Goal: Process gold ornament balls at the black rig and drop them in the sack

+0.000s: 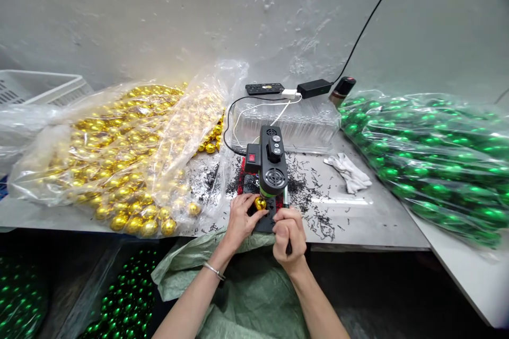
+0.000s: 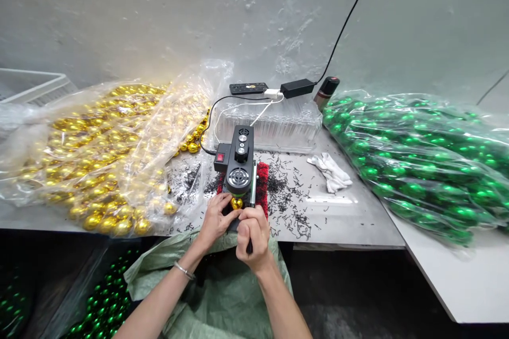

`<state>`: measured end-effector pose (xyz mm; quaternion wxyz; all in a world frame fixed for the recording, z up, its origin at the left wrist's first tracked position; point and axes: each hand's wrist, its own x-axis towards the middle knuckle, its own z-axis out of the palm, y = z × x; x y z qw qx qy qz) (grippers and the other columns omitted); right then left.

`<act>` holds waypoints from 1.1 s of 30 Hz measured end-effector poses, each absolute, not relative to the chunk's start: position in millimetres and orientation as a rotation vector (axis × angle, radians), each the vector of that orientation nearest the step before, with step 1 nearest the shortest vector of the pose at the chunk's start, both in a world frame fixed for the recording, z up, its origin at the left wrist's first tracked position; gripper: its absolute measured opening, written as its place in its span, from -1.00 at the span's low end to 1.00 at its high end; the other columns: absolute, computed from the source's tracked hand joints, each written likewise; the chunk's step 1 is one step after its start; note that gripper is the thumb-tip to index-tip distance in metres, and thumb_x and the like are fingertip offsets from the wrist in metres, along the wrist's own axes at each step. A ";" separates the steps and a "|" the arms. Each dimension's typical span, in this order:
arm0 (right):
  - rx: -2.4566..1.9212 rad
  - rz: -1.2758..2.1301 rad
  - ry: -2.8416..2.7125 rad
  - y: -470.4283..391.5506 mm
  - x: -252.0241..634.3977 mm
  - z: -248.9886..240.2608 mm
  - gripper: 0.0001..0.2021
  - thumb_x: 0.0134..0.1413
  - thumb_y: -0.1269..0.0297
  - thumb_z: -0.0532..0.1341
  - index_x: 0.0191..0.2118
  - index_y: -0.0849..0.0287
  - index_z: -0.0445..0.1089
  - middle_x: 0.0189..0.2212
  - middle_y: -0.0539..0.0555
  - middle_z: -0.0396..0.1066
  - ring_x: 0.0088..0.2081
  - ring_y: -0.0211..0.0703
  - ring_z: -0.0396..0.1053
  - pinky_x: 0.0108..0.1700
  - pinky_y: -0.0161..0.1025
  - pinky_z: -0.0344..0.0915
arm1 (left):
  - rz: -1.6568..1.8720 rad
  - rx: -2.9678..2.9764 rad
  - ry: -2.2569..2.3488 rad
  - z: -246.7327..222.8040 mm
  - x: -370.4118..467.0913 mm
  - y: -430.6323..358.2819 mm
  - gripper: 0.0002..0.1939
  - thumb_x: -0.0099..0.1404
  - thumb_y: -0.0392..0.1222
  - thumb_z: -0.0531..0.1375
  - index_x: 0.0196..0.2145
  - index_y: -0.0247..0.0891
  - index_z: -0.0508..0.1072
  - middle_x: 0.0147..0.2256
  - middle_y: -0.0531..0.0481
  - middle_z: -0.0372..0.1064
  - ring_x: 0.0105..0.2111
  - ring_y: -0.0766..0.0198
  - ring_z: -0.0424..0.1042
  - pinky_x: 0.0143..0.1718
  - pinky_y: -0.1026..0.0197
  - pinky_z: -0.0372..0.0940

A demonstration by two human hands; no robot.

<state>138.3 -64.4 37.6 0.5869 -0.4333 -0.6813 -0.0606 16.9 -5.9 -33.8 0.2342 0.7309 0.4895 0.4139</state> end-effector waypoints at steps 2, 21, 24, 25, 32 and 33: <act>-1.011 -0.172 -1.555 -61.6 136.9 31.8 -0.79 0.19 0.50 -0.04 -0.40 0.11 0.20 -0.46 0.01 0.25 -0.38 -0.19 0.31 -0.11 -0.04 0.36 | 1.145 2.006 1.347 -35.0 17.2 -6.2 -0.65 0.22 -0.05 0.31 -0.05 -0.18 0.52 -0.13 -0.12 0.47 -0.09 0.07 0.42 0.00 -0.03 0.30; -1.084 0.017 -1.498 -68.8 133.9 88.1 -0.76 0.21 0.54 0.00 -0.45 0.14 0.21 -0.45 0.01 0.26 -0.36 -0.22 0.30 -0.34 -0.23 0.21 | 1.052 2.241 1.107 -21.8 -16.0 -56.3 -0.52 0.30 -0.04 0.20 0.13 -0.23 0.34 0.06 -0.23 0.37 0.08 0.02 0.33 0.11 -0.10 0.24; -1.057 -0.012 -1.503 -67.8 133.5 80.5 -0.76 0.20 0.57 0.00 -0.44 0.14 0.20 -0.49 -0.01 0.23 -0.35 -0.21 0.30 -0.34 -0.24 0.21 | 1.054 2.326 1.180 -10.9 -39.9 -54.5 -0.50 0.33 0.04 0.16 0.14 -0.26 0.34 0.11 -0.25 0.34 0.11 0.00 0.31 0.11 -0.08 0.25; -1.050 -0.019 -1.501 -67.5 133.2 77.7 -0.76 0.19 0.57 0.00 -0.44 0.14 0.20 -0.50 -0.02 0.22 -0.35 -0.21 0.30 -0.35 -0.24 0.21 | 1.079 2.324 1.301 -5.1 -48.0 -46.4 -0.57 0.37 -0.01 0.10 0.10 -0.28 0.37 0.09 -0.25 0.36 0.09 0.01 0.32 0.10 -0.07 0.26; -1.042 -0.039 -1.489 -66.4 132.4 69.7 -0.76 0.18 0.58 0.01 -0.44 0.14 0.21 -0.49 -0.01 0.23 -0.37 -0.21 0.29 -0.37 -0.24 0.21 | 0.115 2.295 2.080 45.9 -94.8 6.6 -0.68 0.38 -0.31 0.00 -0.12 -0.40 0.53 -0.20 -0.33 0.51 -0.12 -0.12 0.45 -0.10 -0.06 0.33; -1.041 -0.038 -1.482 -66.3 132.2 68.4 -0.76 0.18 0.58 0.01 -0.44 0.14 0.21 -0.48 -0.01 0.24 -0.37 -0.21 0.30 -0.38 -0.23 0.21 | -0.013 2.300 2.075 51.0 -97.9 5.1 -0.70 0.37 -0.28 0.04 -0.13 -0.38 0.54 -0.21 -0.32 0.52 -0.11 -0.13 0.45 -0.11 -0.06 0.33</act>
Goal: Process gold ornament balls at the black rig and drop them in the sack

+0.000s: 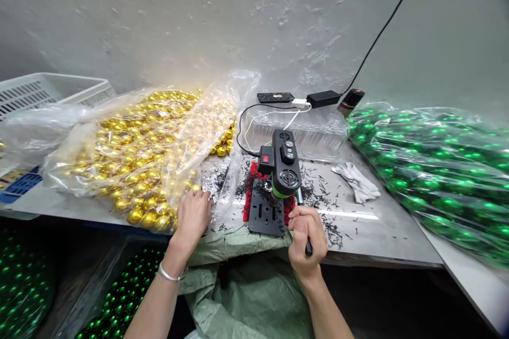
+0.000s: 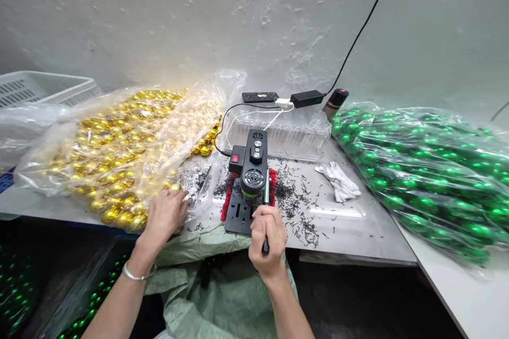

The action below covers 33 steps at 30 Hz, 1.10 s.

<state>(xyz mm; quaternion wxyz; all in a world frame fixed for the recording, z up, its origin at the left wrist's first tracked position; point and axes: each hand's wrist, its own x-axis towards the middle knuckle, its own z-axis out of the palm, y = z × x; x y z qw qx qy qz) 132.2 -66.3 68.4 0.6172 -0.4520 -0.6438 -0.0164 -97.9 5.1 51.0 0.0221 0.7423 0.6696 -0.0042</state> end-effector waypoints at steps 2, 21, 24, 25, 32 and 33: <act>-1.035 -0.037 -1.459 -66.1 131.7 65.3 -0.76 0.18 0.58 0.01 -0.44 0.14 0.22 -0.48 0.00 0.24 -0.37 -0.21 0.30 -0.38 -0.22 0.22 | -0.169 2.295 2.046 58.0 -101.2 -1.1 -0.73 0.35 -0.24 0.09 -0.10 -0.34 0.54 -0.17 -0.30 0.51 -0.10 -0.13 0.46 -0.13 -0.03 0.33; -1.004 -0.052 -1.499 -65.4 132.4 63.3 -0.76 0.16 0.61 0.00 -0.42 0.13 0.21 -0.52 -0.03 0.20 -0.35 -0.20 0.29 -0.34 -0.23 0.25 | -0.308 2.237 1.984 51.7 -101.1 -11.7 -0.61 0.33 -0.18 0.13 0.03 -0.46 0.44 -0.17 -0.42 0.49 -0.14 -0.21 0.49 -0.16 -0.03 0.30; -1.005 -0.050 -1.505 -65.4 132.7 63.3 -0.75 0.16 0.61 -0.01 -0.42 0.13 0.21 -0.52 -0.02 0.20 -0.35 -0.20 0.30 -0.36 -0.23 0.25 | 0.177 2.202 1.941 41.8 -102.6 -13.2 -0.58 0.33 -0.18 0.10 0.11 -0.32 0.38 -0.07 -0.30 0.45 -0.15 -0.09 0.50 -0.17 0.01 0.33; -1.009 -0.049 -1.507 -65.5 132.8 63.3 -0.75 0.17 0.60 -0.01 -0.42 0.13 0.21 -0.51 -0.02 0.21 -0.35 -0.19 0.30 -0.36 -0.24 0.25 | 0.388 2.139 1.898 38.6 -101.8 -13.0 -0.57 0.33 -0.14 0.11 0.12 -0.28 0.37 -0.09 -0.25 0.46 -0.16 -0.04 0.50 -0.16 0.03 0.34; -1.020 -0.044 -1.498 -65.3 132.2 62.3 -0.76 0.16 0.60 -0.01 -0.43 0.13 0.20 -0.51 -0.03 0.21 -0.34 -0.21 0.30 -0.33 -0.25 0.25 | 1.146 1.156 1.248 27.9 -61.8 -10.8 -0.35 0.06 0.20 0.31 -0.04 -0.24 0.27 -0.45 0.09 0.42 -0.51 0.25 0.49 -0.46 0.23 0.39; -1.019 -0.045 -1.497 -65.3 132.2 62.3 -0.76 0.16 0.60 0.00 -0.43 0.13 0.20 -0.52 -0.03 0.21 -0.34 -0.21 0.30 -0.33 -0.25 0.26 | 1.126 1.070 1.188 27.2 -53.3 -12.4 -0.35 0.01 0.20 0.34 -0.08 -0.23 0.26 -0.46 0.12 0.39 -0.52 0.26 0.50 -0.46 0.23 0.40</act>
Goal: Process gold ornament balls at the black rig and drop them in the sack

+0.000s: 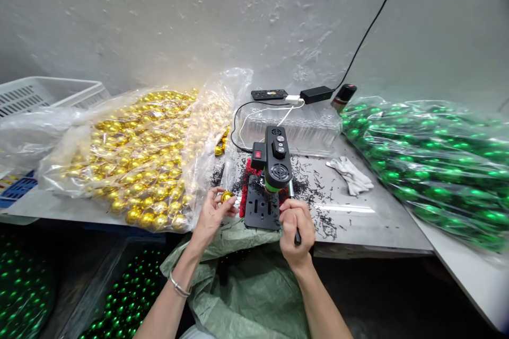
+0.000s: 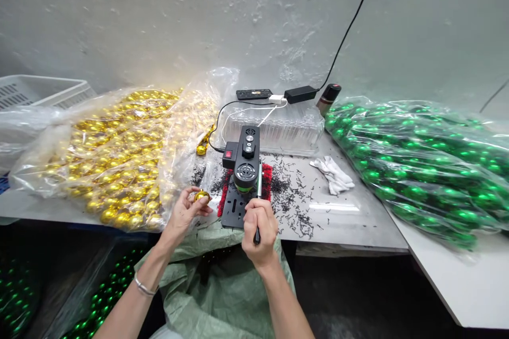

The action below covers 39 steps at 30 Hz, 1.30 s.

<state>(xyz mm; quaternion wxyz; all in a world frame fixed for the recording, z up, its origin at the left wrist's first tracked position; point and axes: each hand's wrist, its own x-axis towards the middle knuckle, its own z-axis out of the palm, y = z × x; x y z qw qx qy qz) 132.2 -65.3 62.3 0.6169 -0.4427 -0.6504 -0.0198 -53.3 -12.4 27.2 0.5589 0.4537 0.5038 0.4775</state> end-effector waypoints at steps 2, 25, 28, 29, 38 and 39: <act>-1.019 -0.048 -1.502 -65.4 132.2 62.8 -0.76 0.16 0.59 0.00 -0.44 0.13 0.20 -0.52 -0.03 0.21 -0.34 -0.20 0.31 -0.32 -0.24 0.26 | 1.081 0.986 1.121 24.6 -37.6 -16.5 -0.39 -0.01 0.18 0.36 -0.14 -0.22 0.28 -0.44 0.13 0.37 -0.50 0.27 0.51 -0.42 0.23 0.42; -1.028 -0.032 -1.536 -67.6 134.5 65.8 -0.78 0.16 0.58 0.00 -0.42 0.13 0.20 -0.48 0.00 0.23 -0.34 -0.20 0.32 -0.32 -0.23 0.29 | 0.987 2.001 1.314 -5.8 8.9 -5.0 -0.68 0.21 -0.25 0.25 -0.06 -0.34 0.44 -0.15 -0.21 0.49 -0.15 0.08 0.47 -0.07 0.04 0.35; -1.034 -0.029 -1.538 -67.9 134.8 64.8 -0.79 0.16 0.57 0.00 -0.41 0.14 0.21 -0.46 0.01 0.25 -0.34 -0.20 0.32 -0.32 -0.22 0.30 | 0.974 1.986 1.317 -4.4 6.4 -5.7 -0.69 0.20 -0.22 0.27 -0.08 -0.28 0.45 -0.16 -0.16 0.49 -0.15 0.09 0.48 -0.06 0.04 0.35; -1.034 -0.029 -1.536 -68.0 134.9 64.4 -0.79 0.16 0.57 0.00 -0.41 0.14 0.21 -0.46 0.02 0.25 -0.34 -0.20 0.32 -0.32 -0.22 0.30 | 0.971 1.972 1.319 -3.3 4.7 -6.1 -0.69 0.20 -0.21 0.27 -0.08 -0.28 0.45 -0.16 -0.16 0.50 -0.15 0.09 0.48 -0.07 0.05 0.35; -1.030 -0.033 -1.527 -68.0 135.1 61.5 -0.79 0.14 0.57 0.00 -0.40 0.14 0.24 -0.45 0.03 0.27 -0.35 -0.18 0.32 -0.34 -0.21 0.30 | 0.937 1.464 1.357 1.8 -23.0 -18.7 -0.57 0.03 0.04 0.37 -0.19 -0.26 0.54 -0.36 -0.02 0.55 -0.39 0.19 0.50 -0.28 0.19 0.39; -1.031 -0.036 -1.521 -67.8 134.9 61.3 -0.79 0.14 0.57 0.00 -0.40 0.14 0.24 -0.45 0.03 0.27 -0.36 -0.18 0.32 -0.34 -0.21 0.29 | 0.954 1.377 1.334 0.8 -25.3 -21.0 -0.55 0.00 0.06 0.37 -0.20 -0.27 0.54 -0.35 -0.02 0.55 -0.38 0.19 0.51 -0.28 0.20 0.40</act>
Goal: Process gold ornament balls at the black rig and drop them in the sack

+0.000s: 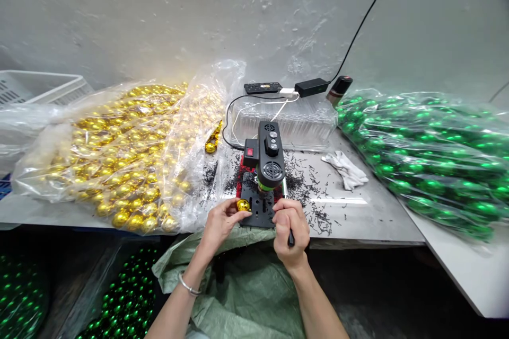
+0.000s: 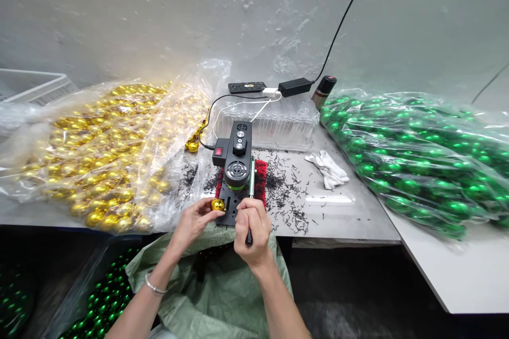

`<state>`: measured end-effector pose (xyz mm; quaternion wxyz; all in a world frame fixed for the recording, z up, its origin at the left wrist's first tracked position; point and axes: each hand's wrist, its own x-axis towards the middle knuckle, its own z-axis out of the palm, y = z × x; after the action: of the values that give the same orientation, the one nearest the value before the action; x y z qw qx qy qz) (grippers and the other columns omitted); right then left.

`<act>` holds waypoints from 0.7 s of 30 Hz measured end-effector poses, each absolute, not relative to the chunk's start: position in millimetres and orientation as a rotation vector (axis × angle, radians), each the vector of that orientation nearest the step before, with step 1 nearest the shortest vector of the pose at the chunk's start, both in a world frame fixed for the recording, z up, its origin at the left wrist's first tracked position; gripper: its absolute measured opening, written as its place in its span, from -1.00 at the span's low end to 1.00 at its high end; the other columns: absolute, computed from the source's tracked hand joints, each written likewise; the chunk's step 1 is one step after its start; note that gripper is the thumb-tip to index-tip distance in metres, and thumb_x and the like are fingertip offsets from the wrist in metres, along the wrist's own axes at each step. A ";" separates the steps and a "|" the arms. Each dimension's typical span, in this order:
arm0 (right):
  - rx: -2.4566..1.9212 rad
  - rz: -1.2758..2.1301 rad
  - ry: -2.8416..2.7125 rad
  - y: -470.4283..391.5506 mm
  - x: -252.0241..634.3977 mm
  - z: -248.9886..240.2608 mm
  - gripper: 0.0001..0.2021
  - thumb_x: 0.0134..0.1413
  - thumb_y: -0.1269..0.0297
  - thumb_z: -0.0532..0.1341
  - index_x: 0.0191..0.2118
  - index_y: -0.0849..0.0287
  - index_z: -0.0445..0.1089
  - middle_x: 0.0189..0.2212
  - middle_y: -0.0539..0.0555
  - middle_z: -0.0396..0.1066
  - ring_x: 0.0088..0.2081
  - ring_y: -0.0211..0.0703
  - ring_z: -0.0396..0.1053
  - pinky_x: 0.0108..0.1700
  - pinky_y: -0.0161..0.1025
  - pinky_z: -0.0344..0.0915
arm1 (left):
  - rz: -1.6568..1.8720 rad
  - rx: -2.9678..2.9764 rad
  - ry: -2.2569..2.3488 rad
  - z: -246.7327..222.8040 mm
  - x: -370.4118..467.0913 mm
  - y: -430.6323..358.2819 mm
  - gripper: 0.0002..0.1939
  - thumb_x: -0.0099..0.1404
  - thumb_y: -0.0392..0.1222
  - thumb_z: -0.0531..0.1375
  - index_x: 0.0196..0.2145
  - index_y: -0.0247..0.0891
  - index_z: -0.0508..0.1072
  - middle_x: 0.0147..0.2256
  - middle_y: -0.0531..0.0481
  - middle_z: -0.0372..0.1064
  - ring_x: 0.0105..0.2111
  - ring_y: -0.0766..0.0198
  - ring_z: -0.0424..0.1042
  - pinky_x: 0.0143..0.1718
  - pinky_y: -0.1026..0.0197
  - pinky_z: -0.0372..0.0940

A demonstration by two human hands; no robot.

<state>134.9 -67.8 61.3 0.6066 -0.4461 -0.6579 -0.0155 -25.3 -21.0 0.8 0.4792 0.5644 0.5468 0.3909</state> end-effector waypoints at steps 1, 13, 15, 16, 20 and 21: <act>-1.033 -0.038 -1.517 -67.7 134.6 61.0 -0.79 0.14 0.57 0.00 -0.40 0.14 0.24 -0.45 0.02 0.27 -0.36 -0.19 0.32 -0.34 -0.21 0.29 | 0.966 1.309 1.312 -0.4 -27.0 -23.2 -0.53 -0.01 0.06 0.38 -0.19 -0.27 0.54 -0.34 -0.03 0.56 -0.36 0.19 0.51 -0.27 0.20 0.40; -1.047 -0.051 -1.510 -67.4 134.2 60.6 -0.78 0.14 0.57 -0.01 -0.42 0.13 0.24 -0.47 0.02 0.28 -0.36 -0.18 0.34 -0.34 -0.20 0.31 | 0.974 1.171 1.198 -6.9 -27.0 -35.0 -0.47 0.02 0.10 0.34 -0.12 -0.29 0.49 -0.21 -0.09 0.55 -0.18 0.11 0.53 -0.10 0.11 0.42; -1.043 -0.053 -1.508 -67.3 134.1 60.0 -0.78 0.14 0.57 0.00 -0.42 0.13 0.24 -0.49 0.01 0.27 -0.36 -0.17 0.34 -0.35 -0.20 0.30 | 1.000 1.150 1.219 -6.2 -29.4 -34.3 -0.46 0.00 0.09 0.35 -0.12 -0.30 0.51 -0.20 -0.11 0.55 -0.17 0.09 0.53 -0.08 0.09 0.42; -1.041 -0.054 -1.509 -67.2 134.2 59.6 -0.77 0.13 0.58 0.00 -0.42 0.13 0.24 -0.49 0.00 0.26 -0.36 -0.17 0.34 -0.34 -0.20 0.30 | 1.013 1.127 1.221 -6.4 -29.9 -34.3 -0.46 -0.01 0.08 0.36 -0.12 -0.31 0.52 -0.19 -0.12 0.55 -0.16 0.08 0.53 -0.07 0.08 0.42; -1.029 -0.050 -1.517 -67.1 135.0 56.9 -0.77 0.13 0.59 0.00 -0.41 0.13 0.24 -0.50 0.00 0.25 -0.34 -0.16 0.34 -0.35 -0.21 0.29 | 1.031 0.986 1.149 -9.0 -26.7 -37.2 -0.46 -0.04 0.01 0.41 -0.10 -0.27 0.52 -0.17 -0.10 0.55 -0.15 0.06 0.52 -0.06 0.06 0.43; -1.027 -0.045 -1.515 -67.2 135.4 56.1 -0.77 0.13 0.60 0.00 -0.41 0.13 0.24 -0.49 0.00 0.26 -0.34 -0.17 0.34 -0.35 -0.21 0.29 | 1.029 0.940 1.129 -7.6 -26.5 -36.8 -0.45 -0.01 0.02 0.39 -0.07 -0.25 0.51 -0.16 -0.10 0.54 -0.16 0.07 0.53 -0.07 0.05 0.44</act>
<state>135.4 -67.2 56.1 0.6094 -0.4446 -0.6562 -0.0194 -26.5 -36.8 -7.6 0.6240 0.4095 0.4920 0.4482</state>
